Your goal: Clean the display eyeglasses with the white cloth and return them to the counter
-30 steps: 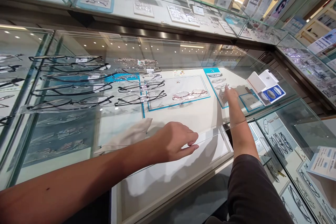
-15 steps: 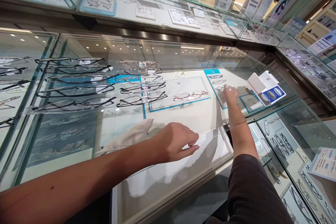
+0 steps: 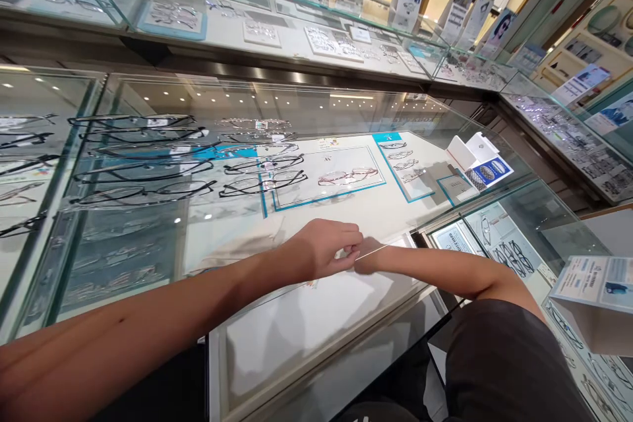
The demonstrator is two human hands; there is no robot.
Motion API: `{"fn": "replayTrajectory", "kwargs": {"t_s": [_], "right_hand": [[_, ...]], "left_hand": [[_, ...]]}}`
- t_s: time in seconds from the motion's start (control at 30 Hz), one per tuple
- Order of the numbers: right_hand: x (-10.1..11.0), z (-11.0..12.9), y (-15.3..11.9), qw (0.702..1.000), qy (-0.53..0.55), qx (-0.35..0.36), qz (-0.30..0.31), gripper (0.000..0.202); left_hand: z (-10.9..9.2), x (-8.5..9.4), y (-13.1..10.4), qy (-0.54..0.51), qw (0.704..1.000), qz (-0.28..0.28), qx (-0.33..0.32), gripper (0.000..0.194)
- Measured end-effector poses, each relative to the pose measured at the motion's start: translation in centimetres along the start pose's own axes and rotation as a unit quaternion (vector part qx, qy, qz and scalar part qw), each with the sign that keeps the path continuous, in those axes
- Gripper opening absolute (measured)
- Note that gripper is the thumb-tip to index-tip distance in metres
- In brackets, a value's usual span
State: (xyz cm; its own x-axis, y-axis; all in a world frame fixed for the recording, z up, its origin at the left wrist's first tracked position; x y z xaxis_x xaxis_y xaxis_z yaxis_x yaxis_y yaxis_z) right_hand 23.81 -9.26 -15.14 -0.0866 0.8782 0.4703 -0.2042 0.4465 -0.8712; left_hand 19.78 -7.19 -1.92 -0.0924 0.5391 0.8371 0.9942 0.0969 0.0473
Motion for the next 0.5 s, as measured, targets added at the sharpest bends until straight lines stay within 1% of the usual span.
{"fn": "replayTrajectory", "kwargs": {"t_s": [0.03, 0.1, 0.13, 0.17, 0.2, 0.23, 0.27, 0.3, 0.33, 0.37, 0.4, 0.43, 0.47, 0.5], "right_hand": [[-1.5, 0.8, -1.3, 0.999, -0.009, -0.001, 0.049, 0.011], [-3.9, 2.0, -5.3, 0.983, -0.02, 0.013, 0.179, 0.024], [-5.5, 3.0, -8.4, 0.952, -0.01, 0.058, 0.301, 0.028], [-5.6, 3.8, -11.5, 0.924, 0.012, 0.104, 0.367, 0.028], [-4.1, 4.3, -13.9, 0.924, 0.018, 0.146, 0.354, 0.028], [-1.4, 4.3, -15.4, 0.948, 0.013, 0.164, 0.273, 0.03], [1.8, 3.9, -16.4, 0.973, 0.011, 0.158, 0.167, 0.032], [5.2, 3.1, -17.2, 0.989, 0.009, 0.139, 0.051, 0.032], [8.5, 2.2, -17.9, 0.991, -0.001, 0.11, -0.071, 0.033], [11.1, 1.4, -18.4, 0.981, -0.021, 0.074, -0.178, 0.034], [13.0, 0.6, -18.4, 0.966, -0.045, 0.039, -0.253, 0.035], [14.1, 0.1, -17.9, 0.953, -0.066, 0.01, -0.296, 0.036], [14.8, -0.4, -17.1, 0.944, -0.085, -0.013, -0.317, 0.039], [15.2, -0.9, -16.1, 0.941, -0.099, -0.033, -0.323, 0.041]], "left_hand": [[0.1, 0.1, 0.1, -0.001, 1.0, -0.002, 0.001, 0.01], [0.3, 0.2, 0.3, -0.005, 1.0, -0.006, 0.0, 0.01], [0.3, 0.3, 0.3, -0.007, 1.0, -0.009, -0.002, 0.01], [0.4, 0.4, 0.4, -0.008, 1.0, -0.012, -0.002, 0.011], [0.5, 0.4, 0.5, -0.01, 1.0, -0.016, -0.003, 0.011], [0.6, 0.4, 0.5, -0.014, 1.0, -0.018, -0.004, 0.01], [0.7, 0.4, 0.6, -0.02, 1.0, -0.017, -0.004, 0.009], [0.8, 0.3, 0.7, -0.024, 1.0, -0.016, -0.003, 0.007], [0.8, 0.3, 0.7, -0.028, 0.999, -0.015, -0.002, 0.006], [0.9, 0.3, 0.8, -0.03, 0.999, -0.015, -0.001, 0.006], [0.9, 0.3, 0.8, -0.03, 0.999, -0.016, 0.0, 0.007], [0.9, 0.4, 0.8, -0.028, 0.999, -0.019, 0.001, 0.009], [0.8, 0.5, 0.7, -0.027, 0.999, -0.022, 0.0, 0.011], [0.7, 0.6, 0.7, -0.028, 0.999, -0.022, -0.003, 0.012]]}}
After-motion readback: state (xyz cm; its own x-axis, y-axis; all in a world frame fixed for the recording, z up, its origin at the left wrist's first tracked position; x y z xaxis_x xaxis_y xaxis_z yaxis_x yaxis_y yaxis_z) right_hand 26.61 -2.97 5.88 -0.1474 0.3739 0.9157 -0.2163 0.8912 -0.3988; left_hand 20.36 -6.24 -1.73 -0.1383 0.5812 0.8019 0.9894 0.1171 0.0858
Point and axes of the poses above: each hand's wrist, its own y-axis towards the middle knuckle, its own x-axis out of the back of the hand, z = x × y, the point moved 9 cm from there along y, towards the middle knuckle, and after that the axes turned 10 degrees about z, right-handed, at the moved point
